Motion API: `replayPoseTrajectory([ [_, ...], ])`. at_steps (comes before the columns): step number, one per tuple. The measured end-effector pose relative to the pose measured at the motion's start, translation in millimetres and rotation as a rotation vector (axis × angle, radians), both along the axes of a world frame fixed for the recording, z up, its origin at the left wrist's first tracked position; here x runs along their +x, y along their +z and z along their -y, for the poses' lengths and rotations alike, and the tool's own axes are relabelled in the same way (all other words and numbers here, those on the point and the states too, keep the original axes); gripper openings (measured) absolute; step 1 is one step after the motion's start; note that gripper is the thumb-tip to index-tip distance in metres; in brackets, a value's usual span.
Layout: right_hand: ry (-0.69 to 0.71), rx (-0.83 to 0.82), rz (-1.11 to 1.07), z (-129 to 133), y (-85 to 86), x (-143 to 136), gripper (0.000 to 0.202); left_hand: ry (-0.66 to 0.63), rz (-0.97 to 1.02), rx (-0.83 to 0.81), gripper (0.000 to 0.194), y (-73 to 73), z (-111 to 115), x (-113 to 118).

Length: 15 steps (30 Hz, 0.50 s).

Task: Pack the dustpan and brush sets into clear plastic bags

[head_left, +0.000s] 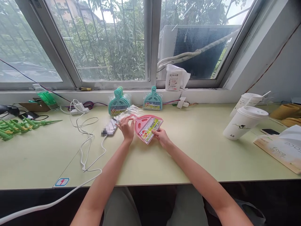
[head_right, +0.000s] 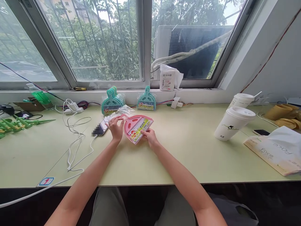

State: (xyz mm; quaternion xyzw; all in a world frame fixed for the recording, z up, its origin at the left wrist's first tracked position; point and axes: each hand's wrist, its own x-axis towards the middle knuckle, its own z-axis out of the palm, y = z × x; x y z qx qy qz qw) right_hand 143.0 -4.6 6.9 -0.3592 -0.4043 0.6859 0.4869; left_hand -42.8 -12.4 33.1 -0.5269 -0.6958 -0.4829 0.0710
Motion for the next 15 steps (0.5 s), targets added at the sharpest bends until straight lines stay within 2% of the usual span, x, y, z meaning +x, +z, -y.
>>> replayPoseTrajectory([
  [4, 0.131, 0.039, 0.077, -4.4, 8.4, 11.6, 0.019, 0.016, -0.037, 0.037, 0.018, 1.9, 1.9, -3.0],
  [9, -0.024, -0.067, 0.014, -1.9, 18.7, 20.5, 0.025, 0.13, -0.003, 0.108, 0.02, 4.4, -1.0, -17.8],
  [11, -0.06, -0.094, -0.037, 0.3, 21.0, 20.3, 0.03, 0.089, -0.001, 0.116, 0.022, 5.3, -2.8, -22.2],
  [15, -0.026, -0.103, -0.067, 4.3, 22.3, 14.2, 0.029, -0.082, -0.033, 0.085, 0.023, 7.2, -4.5, -22.4],
])
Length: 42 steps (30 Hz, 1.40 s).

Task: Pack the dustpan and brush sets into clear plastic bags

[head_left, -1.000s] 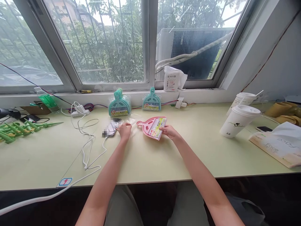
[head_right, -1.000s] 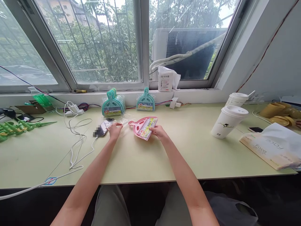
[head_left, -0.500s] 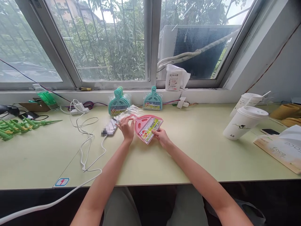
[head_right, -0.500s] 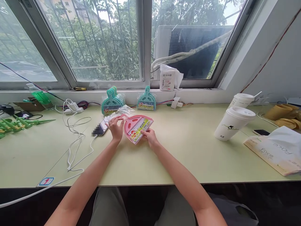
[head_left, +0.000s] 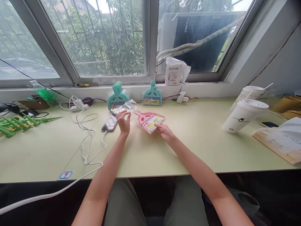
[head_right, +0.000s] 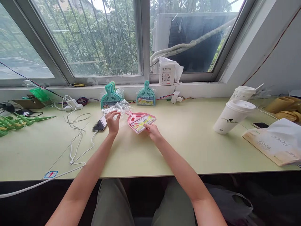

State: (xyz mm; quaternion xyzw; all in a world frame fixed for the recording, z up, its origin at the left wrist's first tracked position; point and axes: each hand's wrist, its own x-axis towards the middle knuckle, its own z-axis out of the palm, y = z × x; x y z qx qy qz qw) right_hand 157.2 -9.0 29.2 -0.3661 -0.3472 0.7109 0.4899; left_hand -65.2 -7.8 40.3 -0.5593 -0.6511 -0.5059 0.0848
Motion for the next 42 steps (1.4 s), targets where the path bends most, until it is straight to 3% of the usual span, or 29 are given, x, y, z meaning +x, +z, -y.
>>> replayPoseTrajectory([
  [4, 0.01, 0.05, -0.008, 3.3, -1.3, -7.5, 0.02, -0.133, -0.017, 0.01, 0.021, 5.5, 5.7, 10.9],
  [7, -0.051, 0.112, -0.032, 4.2, -1.9, -9.6, 0.019, -0.127, 0.032, 0.047, 0.026, 12.0, 13.2, 21.3],
  [10, -0.087, 0.16, -0.066, 3.8, -1.7, -8.8, 0.021, -0.008, 0.257, 0.119, 0.054, 15.7, 16.3, 27.1],
  [12, -0.089, 0.187, -0.087, 3.0, -1.1, -7.7, 0.022, -0.013, 0.491, 0.125, 0.066, 15.1, 13.9, 26.7],
  [15, -0.069, 0.219, -0.1, 1.3, 0.6, -5.2, 0.025, -0.346, 0.768, -0.034, 0.06, 10.4, 6.6, 22.3],
  [17, -0.035, 0.234, -0.076, 0.2, 2.7, -2.9, 0.026, -0.604, 0.846, -0.136, 0.059, 6.7, 2.8, 20.0],
  [19, -0.001, 0.238, -0.02, -0.4, 5.3, -0.4, 0.027, -0.742, 0.883, -0.187, 0.061, 4.6, 2.1, 19.7],
  [28, -0.117, 0.253, 0.0, -3.7, 9.9, 4.0, 0.027, -1.027, 0.915, -0.423, 0.068, 15.4, 19.2, 37.6],
  [34, -0.017, 0.283, 0.061, -5.2, 12.8, 6.5, 0.034, -1.038, 0.988, -0.429, 0.059, 10.5, 17.8, 41.6],
  [39, -0.149, 0.267, 0.013, 0.1, 15.4, 4.6, 0.026, -1.141, 0.998, -0.606, 0.055, 10.3, 27.4, 57.5],
  [42, -0.168, 0.261, -0.015, -0.1, 15.4, 5.1, 0.023, -1.208, 1.046, -0.522, 0.05, 9.2, 30.8, 73.0],
])
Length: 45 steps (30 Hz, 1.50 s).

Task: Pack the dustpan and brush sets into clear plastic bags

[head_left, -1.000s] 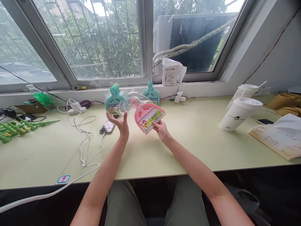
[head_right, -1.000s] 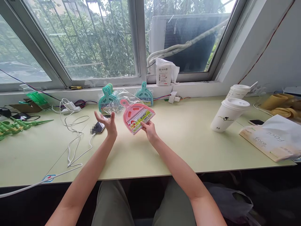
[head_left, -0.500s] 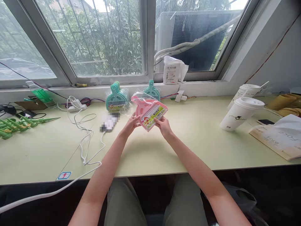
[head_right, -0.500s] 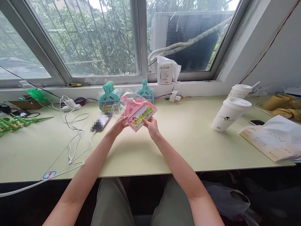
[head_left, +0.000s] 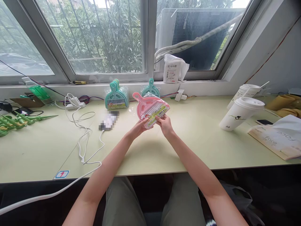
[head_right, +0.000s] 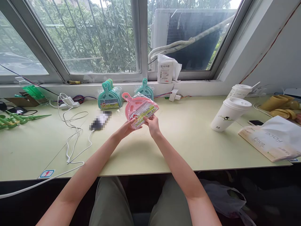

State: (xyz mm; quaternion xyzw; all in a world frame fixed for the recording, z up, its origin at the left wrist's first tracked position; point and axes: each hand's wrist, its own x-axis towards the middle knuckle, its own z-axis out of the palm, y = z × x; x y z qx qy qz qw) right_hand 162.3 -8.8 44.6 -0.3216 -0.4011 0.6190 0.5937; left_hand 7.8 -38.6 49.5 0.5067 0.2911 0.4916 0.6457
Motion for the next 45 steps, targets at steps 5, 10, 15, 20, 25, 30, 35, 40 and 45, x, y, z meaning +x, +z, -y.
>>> replayPoseTrajectory([
  [5, 0.029, -0.002, 0.016, -2.9, -3.2, 0.8, 0.028, 0.173, 0.103, -0.014, 0.055, -7.5, -0.5, 9.7],
  [10, -0.02, 0.06, -0.011, -2.1, -5.8, 0.7, 0.037, 0.019, 0.045, -0.109, 0.054, -9.3, 4.4, 13.0],
  [15, -0.047, 0.056, -0.014, -3.5, -9.2, -3.0, 0.036, 0.199, 0.157, -0.011, 0.054, -12.3, -5.1, 15.7],
  [20, 0.182, -0.002, 0.155, -14.3, -6.3, 13.0, 0.036, 0.272, 0.01, -0.109, 0.056, -15.3, -14.0, 1.9],
  [25, 0.249, 0.16, 0.598, -26.4, 2.2, 50.6, 0.048, 0.387, 0.071, -0.187, 0.05, -8.7, -16.9, -22.4],
  [30, -0.206, 0.741, 1.099, -34.8, -5.4, 58.6, 0.05, 0.376, 0.096, -0.25, 0.052, -11.1, -22.8, -42.2],
  [35, -0.243, 0.799, 0.999, -39.0, -17.0, 48.6, 0.012, 0.189, -0.048, -0.261, 0.055, -22.1, -27.4, -46.6],
  [40, -0.159, 0.577, 0.801, -44.8, -31.6, 44.9, 0.021, -0.004, -0.19, -0.166, 0.065, -15.7, -16.8, -38.8],
  [45, -0.045, 0.234, 0.673, -53.2, -51.1, 40.5, 0.078, 0.002, -0.306, -0.086, 0.074, -8.3, -11.3, -38.6],
])
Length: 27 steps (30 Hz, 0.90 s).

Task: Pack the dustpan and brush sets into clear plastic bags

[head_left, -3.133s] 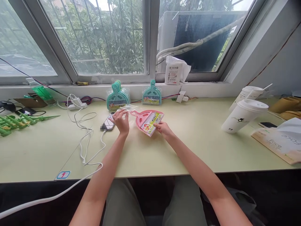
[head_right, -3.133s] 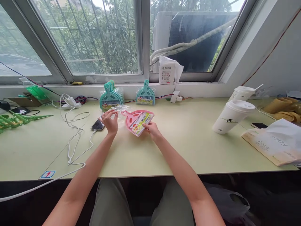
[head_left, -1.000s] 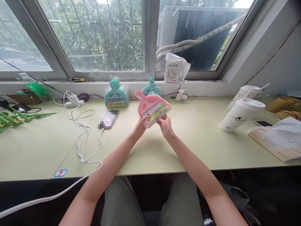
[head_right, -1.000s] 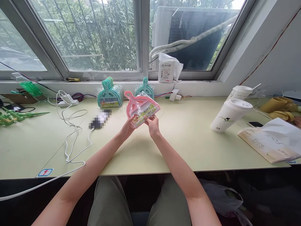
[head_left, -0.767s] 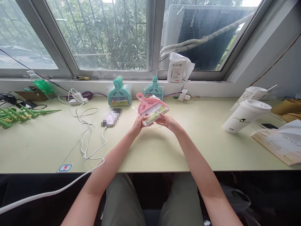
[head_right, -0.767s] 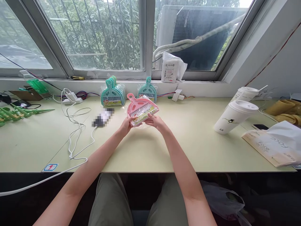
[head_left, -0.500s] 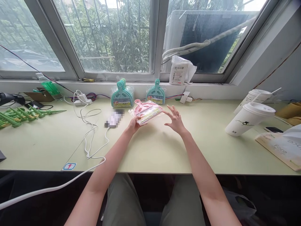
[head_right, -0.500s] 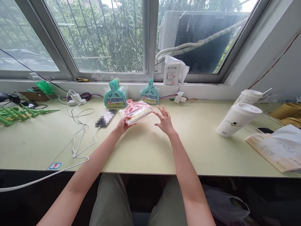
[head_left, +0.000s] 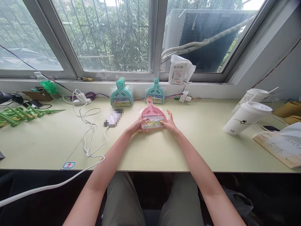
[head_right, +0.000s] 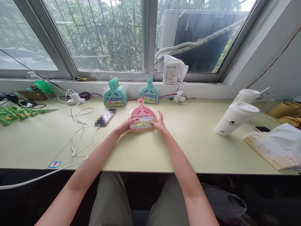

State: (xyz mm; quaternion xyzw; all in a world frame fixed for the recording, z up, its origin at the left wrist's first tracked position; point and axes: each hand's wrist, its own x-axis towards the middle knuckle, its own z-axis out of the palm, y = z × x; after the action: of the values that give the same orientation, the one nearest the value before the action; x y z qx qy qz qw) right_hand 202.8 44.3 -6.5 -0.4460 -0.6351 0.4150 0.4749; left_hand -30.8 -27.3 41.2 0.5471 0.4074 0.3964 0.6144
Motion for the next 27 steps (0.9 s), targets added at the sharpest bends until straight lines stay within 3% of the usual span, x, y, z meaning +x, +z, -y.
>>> replayPoseTrajectory([
  [2, 0.136, -0.194, -0.068, -1.2, -2.3, 2.2, 0.086, 0.011, -0.046, -0.021, 0.073, 0.2, -0.7, -2.0],
  [4, 0.273, -0.288, -0.12, -1.4, -1.0, 6.1, 0.074, -0.004, -0.075, -0.007, 0.086, 0.7, -0.5, -3.1],
  [7, 0.225, -0.247, -0.162, -0.5, 2.8, 10.1, 0.056, -0.015, -0.14, 0.047, 0.085, 3.5, 0.6, -4.2],
  [9, 0.119, -0.172, -0.17, 0.2, 3.6, 8.9, 0.051, 0.123, -0.184, 0.077, 0.073, 6.0, -0.1, -7.7],
  [13, -0.023, -0.059, -0.128, -3.5, -2.5, -2.7, 0.05, 0.593, -0.353, 0.267, 0.054, 9.8, -1.0, -28.6],
  [15, -0.078, -0.04, -0.089, -11.0, -8.1, -13.0, 0.05, 0.719, -0.486, 0.38, 0.036, 9.4, 3.4, -42.3],
  [17, -0.135, -0.011, -0.038, -23.3, -13.0, -27.5, 0.05, 0.751, -0.59, 0.465, 0.025, 6.3, 10.9, -53.5],
  [21, -0.224, 0.084, 0.078, -58.1, -16.5, -72.3, 0.05, 0.714, -0.777, 0.544, 0.025, -7.5, 20.3, -65.8],
  [27, -0.141, 0.181, 0.126, -104.2, -8.3, -157.7, 0.046, 0.702, -0.853, 0.525, 0.025, -27.5, 12.0, -74.3],
])
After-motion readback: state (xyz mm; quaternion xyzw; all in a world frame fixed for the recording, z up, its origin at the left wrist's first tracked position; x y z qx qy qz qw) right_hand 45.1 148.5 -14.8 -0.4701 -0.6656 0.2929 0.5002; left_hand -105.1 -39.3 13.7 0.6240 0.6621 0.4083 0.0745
